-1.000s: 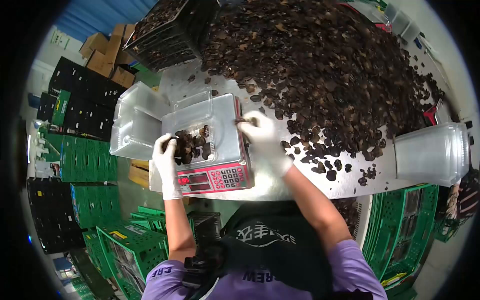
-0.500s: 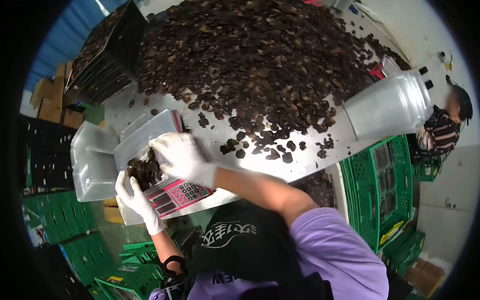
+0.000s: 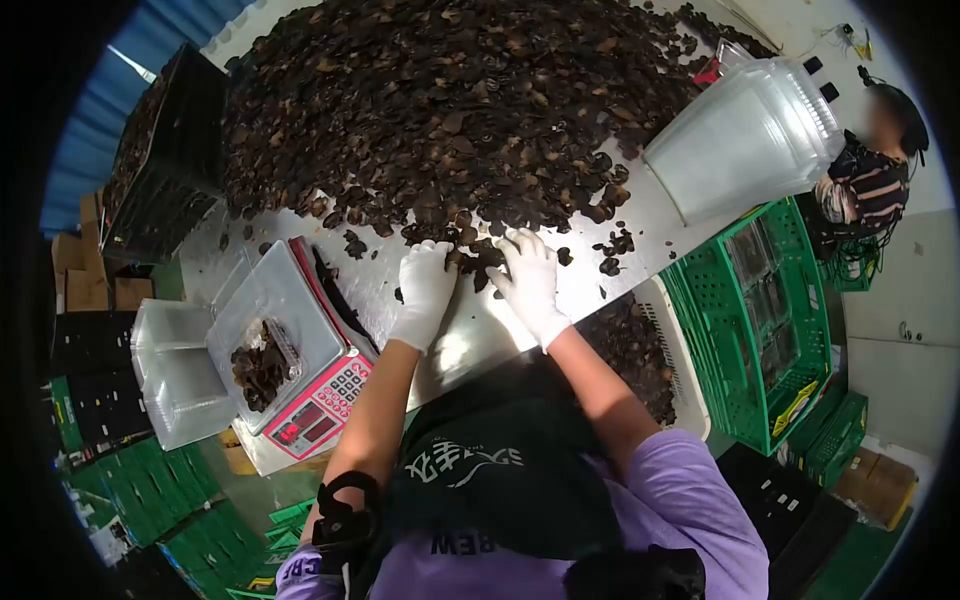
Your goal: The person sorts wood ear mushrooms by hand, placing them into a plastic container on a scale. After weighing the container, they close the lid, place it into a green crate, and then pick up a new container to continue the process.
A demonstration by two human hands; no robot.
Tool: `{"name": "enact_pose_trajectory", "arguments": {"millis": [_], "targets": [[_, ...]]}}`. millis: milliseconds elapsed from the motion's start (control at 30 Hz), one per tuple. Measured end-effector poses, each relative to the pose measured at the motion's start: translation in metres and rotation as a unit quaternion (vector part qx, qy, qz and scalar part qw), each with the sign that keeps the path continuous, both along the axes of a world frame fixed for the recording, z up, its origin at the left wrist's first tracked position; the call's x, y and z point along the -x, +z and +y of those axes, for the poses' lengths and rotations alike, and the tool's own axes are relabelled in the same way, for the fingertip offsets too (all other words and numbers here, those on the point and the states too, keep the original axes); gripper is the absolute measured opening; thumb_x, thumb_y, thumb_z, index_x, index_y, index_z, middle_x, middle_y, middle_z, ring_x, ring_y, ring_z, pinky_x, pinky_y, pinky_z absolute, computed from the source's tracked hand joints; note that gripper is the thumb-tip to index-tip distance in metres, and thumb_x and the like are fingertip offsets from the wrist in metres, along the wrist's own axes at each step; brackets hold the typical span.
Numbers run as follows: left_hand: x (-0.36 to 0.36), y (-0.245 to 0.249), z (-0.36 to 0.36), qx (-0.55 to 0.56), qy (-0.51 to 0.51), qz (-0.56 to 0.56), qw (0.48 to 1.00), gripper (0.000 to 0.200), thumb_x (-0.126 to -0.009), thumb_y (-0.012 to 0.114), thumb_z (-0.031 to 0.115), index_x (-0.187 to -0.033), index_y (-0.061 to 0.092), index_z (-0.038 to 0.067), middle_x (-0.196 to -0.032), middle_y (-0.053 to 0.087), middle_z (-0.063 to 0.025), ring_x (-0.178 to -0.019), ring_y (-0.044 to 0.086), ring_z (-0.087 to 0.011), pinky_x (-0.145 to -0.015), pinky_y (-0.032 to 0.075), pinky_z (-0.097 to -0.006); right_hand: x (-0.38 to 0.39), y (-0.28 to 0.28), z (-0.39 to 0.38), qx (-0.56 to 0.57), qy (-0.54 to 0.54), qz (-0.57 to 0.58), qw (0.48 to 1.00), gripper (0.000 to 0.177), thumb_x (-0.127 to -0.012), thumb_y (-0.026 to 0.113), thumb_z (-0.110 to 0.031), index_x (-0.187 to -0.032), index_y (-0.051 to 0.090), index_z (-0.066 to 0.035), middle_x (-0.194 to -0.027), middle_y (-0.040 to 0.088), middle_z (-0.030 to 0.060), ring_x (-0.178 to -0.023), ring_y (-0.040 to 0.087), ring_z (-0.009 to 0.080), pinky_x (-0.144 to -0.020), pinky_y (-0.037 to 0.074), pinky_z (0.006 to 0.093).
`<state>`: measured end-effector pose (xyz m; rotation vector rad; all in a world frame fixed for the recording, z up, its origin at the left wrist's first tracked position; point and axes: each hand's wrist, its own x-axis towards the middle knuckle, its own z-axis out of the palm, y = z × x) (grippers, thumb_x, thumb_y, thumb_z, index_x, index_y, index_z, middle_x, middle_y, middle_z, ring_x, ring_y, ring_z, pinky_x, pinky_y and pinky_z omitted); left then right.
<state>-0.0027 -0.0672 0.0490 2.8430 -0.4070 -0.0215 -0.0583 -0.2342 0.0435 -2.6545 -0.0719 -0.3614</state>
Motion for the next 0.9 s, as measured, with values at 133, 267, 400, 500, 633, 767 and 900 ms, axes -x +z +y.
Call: {"name": "enact_pose_trajectory", "arguments": {"millis": [133,267,400,500,633,767,900], "targets": [[-0.007,-0.007,0.003,-0.018,-0.033,-0.043,0.998,0.015,-0.070,0.067,0.017,-0.084,0.066,0.011,-0.084,0.058,-0.0090,-0.087,0.056,-0.0276,-0.074,0.045,-0.0393,-0.038,0.002,-0.002,-0.047,0.007,0.001,0.999,0.029,-0.074,0.069,-0.018,-0.101,0.064,-0.009,-0.101,0.062,0.0089,-0.097,0.057,0.0261,-0.084,0.042,0.0419],[0.003,0.011,0.014,0.132,0.020,-0.083,0.988,0.013,-0.073,0.066,0.011,-0.085,0.063,0.007,-0.085,0.060,-0.0063,-0.081,0.058,-0.0236,-0.074,0.047,-0.0366,-0.068,-0.006,0.013,0.006,0.062,0.031,0.998,0.023,-0.071,0.070,-0.021,-0.091,0.064,-0.011,-0.088,0.060,0.0062,-0.089,0.057,0.0242,-0.075,0.043,0.0388],[0.011,0.024,0.032,0.603,0.179,0.274,0.727,0.018,-0.084,0.057,0.006,-0.101,0.058,0.002,-0.100,0.065,-0.0081,-0.080,0.065,-0.0174,-0.065,0.051,-0.0260,-0.079,-0.011,0.029,0.123,0.073,0.048,0.989,0.024,-0.068,0.072,-0.025,-0.086,0.064,-0.012,-0.086,0.060,0.0058,-0.087,0.058,0.0246,-0.073,0.041,0.0388],[0.003,0.021,0.047,0.756,0.130,0.309,0.562,0.031,-0.083,0.056,0.007,-0.114,0.056,0.001,-0.105,0.063,-0.0123,-0.092,0.065,-0.0225,-0.081,0.053,-0.0305,-0.082,-0.015,0.029,0.149,0.073,0.059,0.984,0.024,-0.065,0.073,-0.023,-0.084,0.064,-0.012,-0.085,0.059,0.0053,-0.086,0.057,0.0241,-0.072,0.040,0.0383],[-0.020,0.018,0.051,0.801,0.138,0.344,0.470,0.029,-0.087,0.058,0.020,-0.112,0.058,0.004,-0.101,0.064,-0.0105,-0.086,0.064,-0.0211,-0.076,0.051,-0.0314,-0.055,0.012,-0.001,-0.184,0.035,0.005,0.982,0.014,-0.072,0.067,-0.011,-0.086,0.065,-0.009,-0.083,0.061,0.0036,-0.080,0.059,0.0213,-0.071,0.042,0.0336],[-0.061,0.012,0.021,0.572,0.180,0.235,0.765,0.015,-0.086,0.060,0.014,-0.094,0.066,0.003,-0.072,0.058,0.0012,-0.064,0.054,-0.0092,-0.058,0.044,-0.0232,-0.023,0.039,-0.044,-0.729,0.044,0.200,0.654,0.029,-0.086,0.057,-0.006,-0.114,0.059,-0.002,-0.103,0.062,0.0044,-0.083,0.062,0.0101,-0.069,0.049,0.0217],[-0.109,-0.005,-0.009,0.273,0.111,-0.008,0.956,0.021,-0.078,0.067,0.012,-0.098,0.068,0.008,-0.068,0.058,-0.0057,-0.061,0.055,-0.0166,-0.061,0.046,-0.0297,-0.005,0.019,-0.064,-0.808,0.041,0.175,0.560,0.039,-0.086,0.054,-0.004,-0.125,0.051,-0.001,-0.109,0.061,0.0095,-0.091,0.062,0.0128,-0.069,0.050,0.0200]]}}
